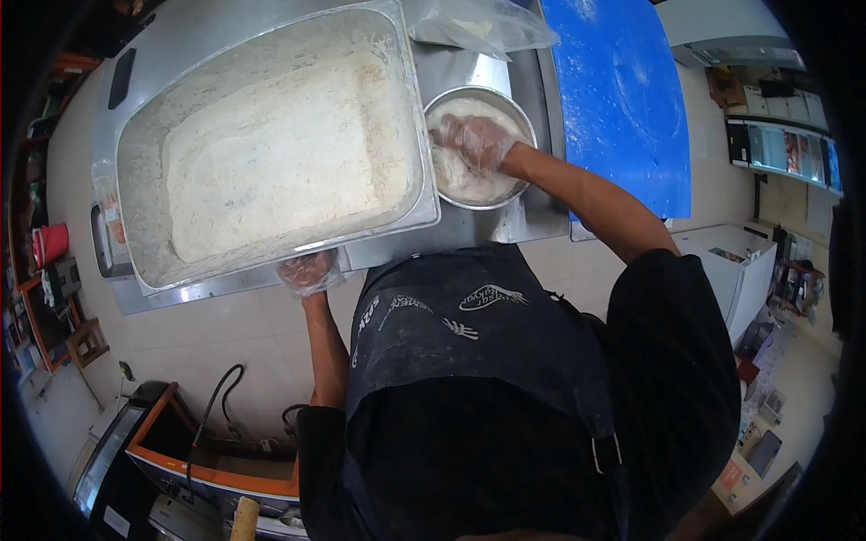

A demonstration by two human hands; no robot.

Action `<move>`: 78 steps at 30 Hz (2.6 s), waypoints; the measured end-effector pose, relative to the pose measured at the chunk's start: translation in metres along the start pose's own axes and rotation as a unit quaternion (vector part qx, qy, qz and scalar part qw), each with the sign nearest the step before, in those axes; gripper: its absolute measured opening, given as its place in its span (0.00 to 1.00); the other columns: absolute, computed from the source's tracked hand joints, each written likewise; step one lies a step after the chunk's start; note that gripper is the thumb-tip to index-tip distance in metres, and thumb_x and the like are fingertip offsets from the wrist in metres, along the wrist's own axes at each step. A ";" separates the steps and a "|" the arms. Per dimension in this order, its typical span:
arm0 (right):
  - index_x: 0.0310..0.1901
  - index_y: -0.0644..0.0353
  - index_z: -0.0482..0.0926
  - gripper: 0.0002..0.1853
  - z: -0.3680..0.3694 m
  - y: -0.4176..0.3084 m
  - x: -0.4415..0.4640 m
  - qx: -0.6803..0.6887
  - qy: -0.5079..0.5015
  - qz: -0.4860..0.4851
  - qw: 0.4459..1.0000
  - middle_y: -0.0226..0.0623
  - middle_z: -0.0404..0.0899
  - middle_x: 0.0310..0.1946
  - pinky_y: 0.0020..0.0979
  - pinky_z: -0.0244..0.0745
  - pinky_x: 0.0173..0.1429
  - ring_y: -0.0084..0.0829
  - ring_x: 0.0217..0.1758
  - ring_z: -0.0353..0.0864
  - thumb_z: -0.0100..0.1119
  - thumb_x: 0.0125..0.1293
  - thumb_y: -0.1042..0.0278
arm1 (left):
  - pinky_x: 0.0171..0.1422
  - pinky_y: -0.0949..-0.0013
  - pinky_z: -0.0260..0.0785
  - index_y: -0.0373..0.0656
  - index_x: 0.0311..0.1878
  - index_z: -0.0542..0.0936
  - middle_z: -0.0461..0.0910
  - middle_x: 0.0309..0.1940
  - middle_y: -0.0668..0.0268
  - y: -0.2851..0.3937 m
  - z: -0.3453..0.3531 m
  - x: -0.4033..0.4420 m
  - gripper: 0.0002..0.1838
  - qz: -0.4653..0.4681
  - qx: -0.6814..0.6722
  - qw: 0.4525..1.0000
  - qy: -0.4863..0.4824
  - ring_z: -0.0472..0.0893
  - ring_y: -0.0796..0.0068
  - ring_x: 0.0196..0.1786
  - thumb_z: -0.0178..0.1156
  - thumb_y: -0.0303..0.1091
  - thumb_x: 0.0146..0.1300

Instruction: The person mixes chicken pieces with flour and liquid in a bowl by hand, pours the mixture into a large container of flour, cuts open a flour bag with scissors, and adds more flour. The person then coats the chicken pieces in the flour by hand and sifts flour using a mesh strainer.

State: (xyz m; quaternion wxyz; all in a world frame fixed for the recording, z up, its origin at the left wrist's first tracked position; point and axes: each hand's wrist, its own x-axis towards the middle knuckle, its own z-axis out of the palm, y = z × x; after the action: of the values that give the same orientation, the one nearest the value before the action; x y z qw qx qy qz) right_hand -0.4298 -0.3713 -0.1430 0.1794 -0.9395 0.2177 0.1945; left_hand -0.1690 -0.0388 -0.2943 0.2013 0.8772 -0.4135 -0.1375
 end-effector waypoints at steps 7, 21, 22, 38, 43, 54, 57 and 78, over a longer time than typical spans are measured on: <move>0.62 0.60 0.60 0.34 -0.071 -0.005 -0.046 0.032 0.060 -0.018 0.998 0.52 0.64 0.57 0.34 0.67 0.61 0.47 0.58 0.69 0.57 0.50 0.75 | 0.57 0.59 0.65 0.44 0.48 0.77 0.79 0.46 0.61 0.017 -0.011 0.007 0.24 0.064 0.095 0.986 0.119 0.75 0.58 0.51 0.52 0.52 0.56; 0.31 0.58 0.78 0.07 -0.022 0.022 0.001 -0.110 0.105 -0.252 0.956 0.43 0.75 0.29 0.40 0.71 0.39 0.43 0.34 0.75 0.52 0.52 0.68 | 0.52 0.55 0.67 0.47 0.51 0.77 0.77 0.50 0.61 0.019 0.006 -0.002 0.26 0.103 0.170 0.963 0.182 0.76 0.64 0.52 0.58 0.52 0.53; 0.35 0.59 0.78 0.10 -0.041 0.003 0.000 -0.200 -0.018 -0.191 0.961 0.43 0.76 0.37 0.40 0.69 0.51 0.42 0.45 0.74 0.51 0.54 0.65 | 0.47 0.56 0.69 0.47 0.47 0.78 0.78 0.46 0.61 0.030 -0.005 0.001 0.24 0.113 0.156 0.960 0.202 0.77 0.62 0.47 0.59 0.51 0.50; 0.53 0.67 0.72 0.25 0.002 0.068 0.004 -0.010 0.140 -0.144 0.980 0.52 0.78 0.32 0.43 0.73 0.44 0.53 0.40 0.78 0.53 0.51 0.68 | 0.37 0.55 0.73 0.51 0.39 0.82 0.82 0.31 0.64 0.052 -0.022 0.011 0.21 0.091 0.110 0.958 0.250 0.81 0.61 0.32 0.58 0.55 0.47; 0.60 0.69 0.61 0.36 -0.025 0.051 -0.052 -0.126 -0.056 -0.089 0.986 0.47 0.74 0.47 0.35 0.67 0.58 0.42 0.53 0.72 0.61 0.49 0.64 | 0.35 0.61 0.73 0.46 0.34 0.82 0.82 0.29 0.64 0.033 -0.011 0.007 0.15 0.140 0.067 0.965 0.212 0.81 0.63 0.30 0.60 0.46 0.48; 0.39 0.64 0.74 0.14 -0.016 0.032 -0.020 -0.081 -0.022 -0.025 0.996 0.47 0.78 0.34 0.40 0.74 0.42 0.44 0.38 0.80 0.52 0.52 0.67 | 0.55 0.61 0.67 0.42 0.40 0.80 0.82 0.38 0.65 0.032 -0.021 0.010 0.18 0.030 0.034 0.994 0.101 0.79 0.65 0.44 0.59 0.45 0.52; 0.37 0.65 0.73 0.12 0.000 0.051 -0.010 -0.044 0.053 -0.028 0.997 0.47 0.76 0.26 0.42 0.73 0.36 0.46 0.31 0.78 0.51 0.51 0.70 | 0.56 0.62 0.67 0.43 0.41 0.80 0.82 0.39 0.66 0.038 -0.030 0.007 0.20 0.024 -0.008 0.997 0.074 0.79 0.65 0.44 0.57 0.48 0.53; 0.29 0.61 0.74 0.08 -0.004 0.007 -0.007 -0.198 0.034 -0.155 0.967 0.43 0.73 0.24 0.36 0.75 0.34 0.38 0.26 0.78 0.56 0.48 0.68 | 0.53 0.59 0.67 0.48 0.45 0.79 0.81 0.42 0.67 -0.026 0.019 0.002 0.23 0.109 0.183 0.960 0.184 0.78 0.64 0.47 0.55 0.55 0.53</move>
State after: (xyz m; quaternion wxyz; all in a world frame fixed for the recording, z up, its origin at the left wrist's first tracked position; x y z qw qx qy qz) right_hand -0.4378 -0.3761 -0.1384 0.0104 -0.9846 0.0330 0.1716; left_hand -0.1578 -0.0297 -0.3234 0.1237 0.8586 -0.4811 0.1268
